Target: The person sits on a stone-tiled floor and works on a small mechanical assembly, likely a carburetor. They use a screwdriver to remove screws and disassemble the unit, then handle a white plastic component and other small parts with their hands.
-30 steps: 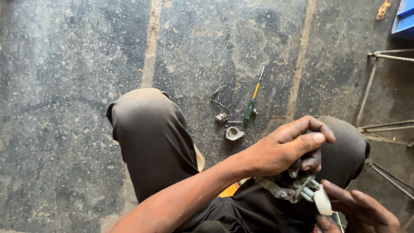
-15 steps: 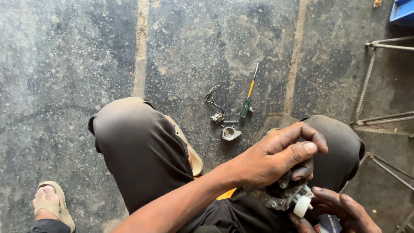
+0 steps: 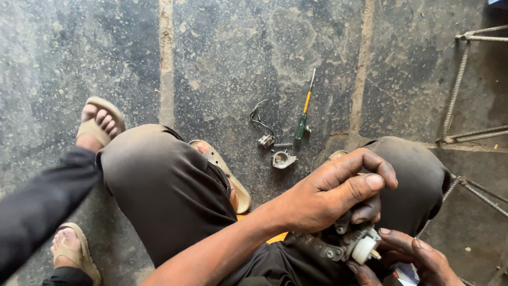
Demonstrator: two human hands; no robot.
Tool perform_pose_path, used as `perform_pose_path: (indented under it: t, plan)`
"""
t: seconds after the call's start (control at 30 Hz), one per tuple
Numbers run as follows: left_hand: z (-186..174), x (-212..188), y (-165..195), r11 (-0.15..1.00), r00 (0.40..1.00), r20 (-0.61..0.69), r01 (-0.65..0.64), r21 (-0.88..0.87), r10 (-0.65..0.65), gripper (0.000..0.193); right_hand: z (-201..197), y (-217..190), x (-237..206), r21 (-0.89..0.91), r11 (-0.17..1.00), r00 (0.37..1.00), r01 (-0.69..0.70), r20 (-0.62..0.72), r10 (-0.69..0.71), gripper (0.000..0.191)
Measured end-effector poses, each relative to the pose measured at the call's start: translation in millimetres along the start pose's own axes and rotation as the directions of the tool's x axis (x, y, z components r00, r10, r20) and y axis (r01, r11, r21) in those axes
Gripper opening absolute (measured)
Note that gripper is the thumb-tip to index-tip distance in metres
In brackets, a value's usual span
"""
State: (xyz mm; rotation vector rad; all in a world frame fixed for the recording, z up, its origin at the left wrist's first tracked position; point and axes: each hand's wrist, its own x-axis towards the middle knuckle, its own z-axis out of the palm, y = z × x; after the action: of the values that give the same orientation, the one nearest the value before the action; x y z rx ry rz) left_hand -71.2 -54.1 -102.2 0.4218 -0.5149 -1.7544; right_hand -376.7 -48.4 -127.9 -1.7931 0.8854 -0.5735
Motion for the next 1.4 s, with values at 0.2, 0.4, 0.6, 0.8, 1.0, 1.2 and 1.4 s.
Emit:
perform_pose_path:
  t: [0.2,0.4,0.6,0.8,1.0,1.2,1.4]
  plan:
    - [0,-2,-1,1.000,1.000,-0.007,0.008,-0.009,-0.008,0.021,22,-8,-13,-0.082,0.996,0.986,-0.032,-0.163,0.018,0.085]
    - [1,-4,-1,0.998,0.999,-0.019,0.042,-0.055,-0.043,0.020,16,-5,-12,-0.125,0.990,0.991,-0.064,-0.126,0.048,0.079]
    - [1,-7,-9,0.992,0.998,-0.026,0.046,-0.117,-0.049,0.020,29,-26,-7,-0.166,0.986,0.978,0.000,-0.207,-0.034,0.084]
    - [-8,-4,-14,0.985,1.000,0.001,0.024,-0.171,-0.024,0.022,-11,-25,18,0.089,0.915,0.916,-0.393,0.128,0.381,0.068]
    - [-14,-4,-12,0.986,1.000,0.001,0.001,-0.167,-0.001,0.022,8,-19,-17,-0.233,0.931,0.954,-0.280,-0.173,0.244,0.085]
    - [-23,-17,29,0.997,0.994,-0.077,-0.076,-0.007,0.076,0.021,-92,60,7,0.106,0.721,0.729,-0.684,0.122,0.674,0.092]
    - [-34,-62,94,0.977,0.949,-0.248,-0.167,0.131,0.195,0.022,-41,-14,82,-0.346,0.937,0.998,-0.042,-0.048,0.027,0.068]
